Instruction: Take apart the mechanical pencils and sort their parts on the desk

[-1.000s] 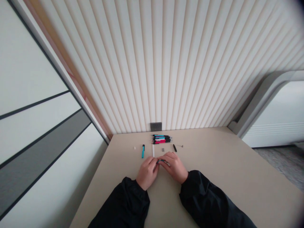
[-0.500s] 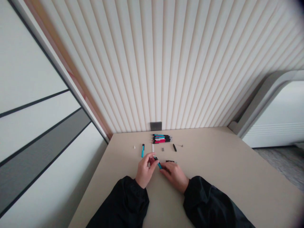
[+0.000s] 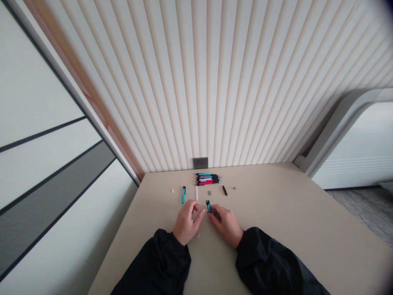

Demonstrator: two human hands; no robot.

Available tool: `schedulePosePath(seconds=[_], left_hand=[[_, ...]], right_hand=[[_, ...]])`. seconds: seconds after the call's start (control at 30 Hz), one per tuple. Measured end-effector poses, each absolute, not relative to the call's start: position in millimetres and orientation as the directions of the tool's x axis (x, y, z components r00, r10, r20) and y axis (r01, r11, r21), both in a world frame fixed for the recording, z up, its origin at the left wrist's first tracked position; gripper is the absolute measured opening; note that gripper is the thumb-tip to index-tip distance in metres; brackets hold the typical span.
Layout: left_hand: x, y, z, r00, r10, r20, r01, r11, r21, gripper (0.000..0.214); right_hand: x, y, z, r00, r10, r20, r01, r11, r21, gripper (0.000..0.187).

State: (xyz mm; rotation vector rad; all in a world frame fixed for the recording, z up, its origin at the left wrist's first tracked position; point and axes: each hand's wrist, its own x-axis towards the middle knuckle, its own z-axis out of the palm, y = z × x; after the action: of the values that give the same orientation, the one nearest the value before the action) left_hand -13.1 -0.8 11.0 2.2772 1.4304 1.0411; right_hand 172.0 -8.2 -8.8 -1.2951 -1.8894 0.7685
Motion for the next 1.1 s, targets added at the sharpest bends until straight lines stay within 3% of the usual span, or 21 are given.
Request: schedulePosePath(seconds=[0.13,0.23,0.37,0.6,0.9,1.1], left_hand=[[-32,-3,25,0.594,0.772,0.225,0.676,-0.631,0.381,0.035],[-43,-8,31,0.666,0.741,0.079,0.684,-0.650,0.330,0.033],[-46,-18,32,0.643,0.766,0.021,0.737,-0.625,0.257,0.030],[-37,-24,31,0.591,0.806,0.027,0.780,-0.580,0.236,0.013],[-33,-36,22,0.582,0.811,0.056,0.808,-0.585,0.064,0.018],[-74,-8,33,0.389,0.918,0.083,0.921,-0.390,0.002,0.025]], right_hand=[[175,-7,-10,-0.180,0.960,0.213,0.532,0.278,-0.800,0.018],[176,-6,-11,-0.162,0.965,0.208,0.538,0.263,-0.801,0.025],[176,-6,-12,-0.173,0.963,0.208,0.530,0.269,-0.805,0.034],[175,-7,-11,-0.198,0.951,0.238,0.535,0.308,-0.787,0.032],[175,-8,-13,-0.257,0.926,0.276,0.548,0.375,-0.748,0.037],[166,-14,2,-0.284,0.925,0.253,0.644,0.379,-0.665,0.049]])
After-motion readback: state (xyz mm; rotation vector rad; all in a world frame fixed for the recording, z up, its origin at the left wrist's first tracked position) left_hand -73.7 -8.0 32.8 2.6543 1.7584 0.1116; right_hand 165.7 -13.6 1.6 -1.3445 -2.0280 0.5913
